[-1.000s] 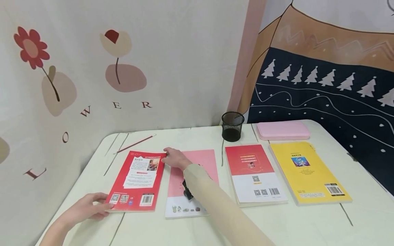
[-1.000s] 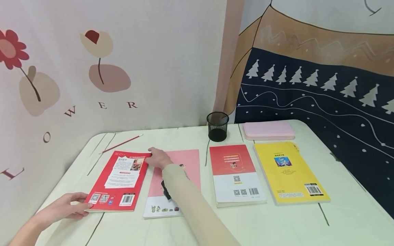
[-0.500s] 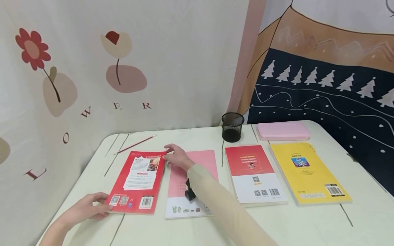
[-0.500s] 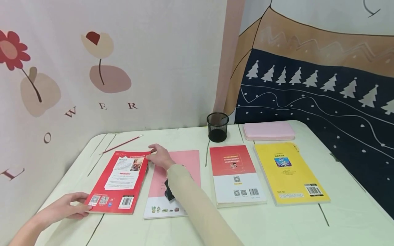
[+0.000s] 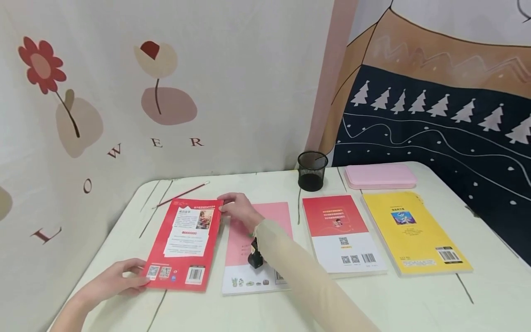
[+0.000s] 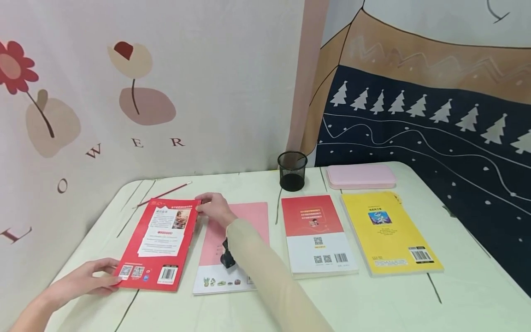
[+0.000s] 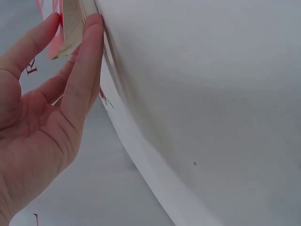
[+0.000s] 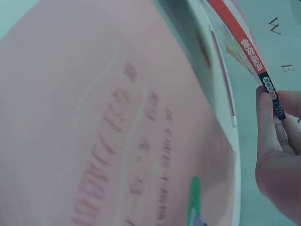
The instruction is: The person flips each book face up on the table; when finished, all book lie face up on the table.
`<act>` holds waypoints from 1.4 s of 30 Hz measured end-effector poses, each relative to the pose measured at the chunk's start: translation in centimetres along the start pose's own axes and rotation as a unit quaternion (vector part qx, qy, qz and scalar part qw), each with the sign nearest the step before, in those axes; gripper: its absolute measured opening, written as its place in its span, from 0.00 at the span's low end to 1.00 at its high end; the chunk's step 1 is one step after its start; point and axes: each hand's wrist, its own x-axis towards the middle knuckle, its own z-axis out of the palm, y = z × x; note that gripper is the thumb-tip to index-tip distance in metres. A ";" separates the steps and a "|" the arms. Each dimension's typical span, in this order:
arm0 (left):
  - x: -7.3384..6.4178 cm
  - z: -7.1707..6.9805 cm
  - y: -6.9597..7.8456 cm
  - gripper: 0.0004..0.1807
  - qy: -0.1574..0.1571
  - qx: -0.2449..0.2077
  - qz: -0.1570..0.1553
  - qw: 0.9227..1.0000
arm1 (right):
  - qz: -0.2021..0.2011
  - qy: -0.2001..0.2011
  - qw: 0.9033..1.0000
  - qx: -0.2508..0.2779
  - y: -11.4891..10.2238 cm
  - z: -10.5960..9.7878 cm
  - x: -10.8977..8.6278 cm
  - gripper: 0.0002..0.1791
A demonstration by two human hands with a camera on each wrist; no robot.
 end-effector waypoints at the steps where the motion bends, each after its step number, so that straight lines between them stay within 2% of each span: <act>1: 0.0 -0.1 -0.1 0.30 -0.007 -0.006 0.003 1.000 | -0.009 -0.007 1.000 0.004 -0.2 -0.1 -0.1 0.14; 5: 0.1 -0.7 -0.5 0.32 -0.034 -0.027 0.012 0.999 | -0.045 -0.036 0.998 0.020 -0.7 -0.4 -0.3 0.15; 11: 0.0 -1.1 -1.1 0.32 -0.048 -0.019 -0.010 0.999 | -0.055 -0.050 0.997 0.016 -0.8 -0.7 -0.7 0.15; 18: -0.1 -1.3 -1.0 0.25 -0.077 -0.069 0.045 0.994 | -0.031 -0.032 0.999 0.020 -0.1 -1.4 -0.9 0.15; 25: -0.3 -1.6 -0.7 0.17 -0.117 -0.131 0.071 0.982 | -0.003 -0.019 0.999 0.042 0.0 -2.2 -0.7 0.14; 30: -0.5 -1.6 -0.2 0.14 -0.138 -0.162 0.102 0.972 | 0.007 -0.023 0.998 0.064 -0.1 -3.0 -0.6 0.14; 33: -0.4 -1.5 0.1 0.17 -0.136 -0.191 0.136 0.963 | 0.016 -0.027 0.997 0.071 -0.3 -3.6 -0.6 0.15; 36: -0.4 -1.4 0.3 0.19 -0.132 -0.218 0.175 0.951 | 0.009 -0.036 0.997 0.074 -0.5 -4.0 -0.6 0.16; 39: -0.5 -1.4 0.4 0.20 -0.137 -0.246 0.195 0.940 | -0.006 -0.061 0.993 0.105 -0.8 -4.6 -0.5 0.17; 42: -0.6 -1.4 0.6 0.21 -0.149 -0.282 0.204 0.925 | -0.016 -0.107 0.982 0.157 -1.0 -5.2 -0.5 0.18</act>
